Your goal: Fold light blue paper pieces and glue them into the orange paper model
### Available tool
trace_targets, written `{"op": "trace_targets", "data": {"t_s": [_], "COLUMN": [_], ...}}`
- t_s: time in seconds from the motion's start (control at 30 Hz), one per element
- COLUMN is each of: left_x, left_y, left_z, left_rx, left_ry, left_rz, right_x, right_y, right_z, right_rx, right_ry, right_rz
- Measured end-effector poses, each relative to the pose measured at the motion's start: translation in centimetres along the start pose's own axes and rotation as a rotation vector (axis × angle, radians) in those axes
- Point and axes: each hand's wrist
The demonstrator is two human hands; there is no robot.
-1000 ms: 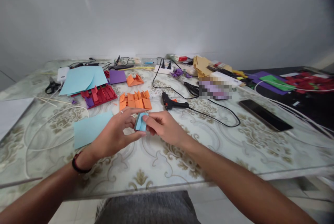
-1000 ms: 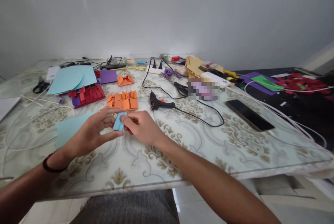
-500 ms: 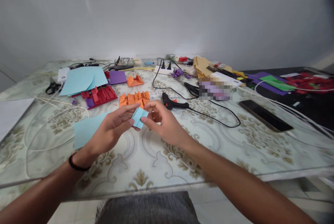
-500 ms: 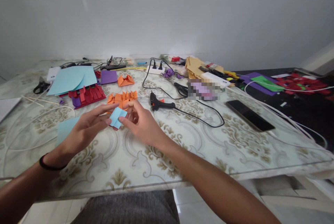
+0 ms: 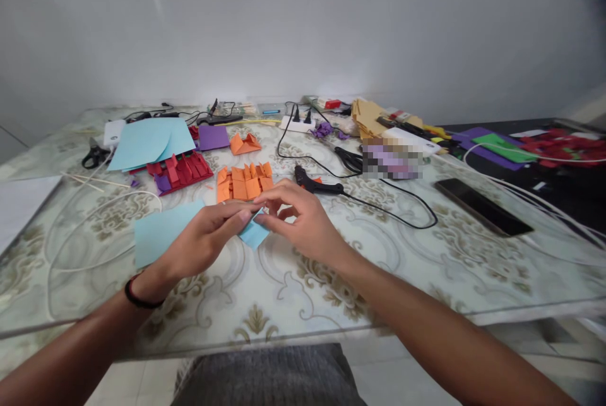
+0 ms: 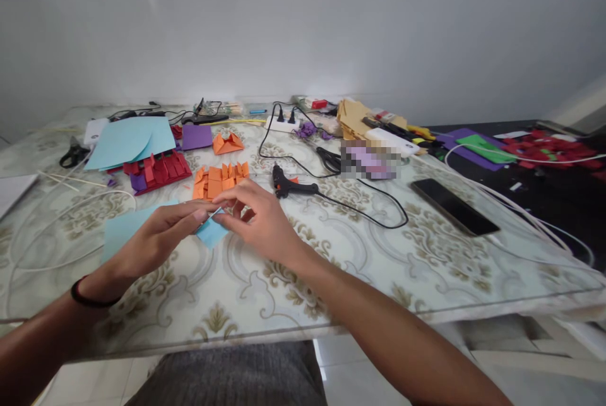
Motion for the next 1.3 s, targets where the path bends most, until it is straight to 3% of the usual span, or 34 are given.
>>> {"op": "trace_targets", "data": {"t_s": [0.17, 0.33, 0.43, 0.57, 0.7, 0.8, 0.93, 1.07, 1.3], "left_x": [0.1, 0.4, 0.3, 0.1, 0.2, 0.4, 0.5, 0.3, 0.1], "left_y": [-0.5, 0.2, 0.7, 0.9, 0.7, 0.8, 1.8, 2.5, 1.4], "left_z": [0.0, 0.2, 0.3, 0.5, 0.5, 0.4, 0.4, 0.6, 0.3], "left_rx": [0.007, -0.006, -0.009, 0.019, 0.056, 0.046, -0.025, 0.061, -0.047], "left_ry": [0.123, 0.038, -0.033, -0.118, -0.108, -0.092, -0.259, -0.377, -0.296], "left_rz": [-0.174, -0.053, 0.046, 0.048, -0.062, -0.114, -0.185, -0.047, 0.026], "right_x": [-0.3, -0.9, -3.5, -8.6, -11.3, -11.3, -10.8, -10.7, -10.6], "right_y": [0.0, 0.5, 1.5, 1.2, -2.6, -5.9, -8.0, -8.3, -7.1], "right_z": [0.1, 0.4, 0.9, 1.8, 3.0, 3.4, 3.4, 3.3, 3.5], "right_rx": [-0.01, -0.01, 0.037, 0.134, 0.357, 0.435, 0.396, 0.389, 0.352], "right_ry": [-0.031, 0.044, 0.042, -0.167, -0.028, 0.112, 0.118, 0.065, -0.116], "right_rz": [0.028, -0.027, -0.084, -0.435, -0.894, -0.912, -0.853, -0.83, -0.809]}}
Point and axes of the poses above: each hand's wrist, its own z-axis towards the middle knuckle, its own x-axis out of the palm, y = z × x, and after that the axes turned 6 degrees about x, right-handed
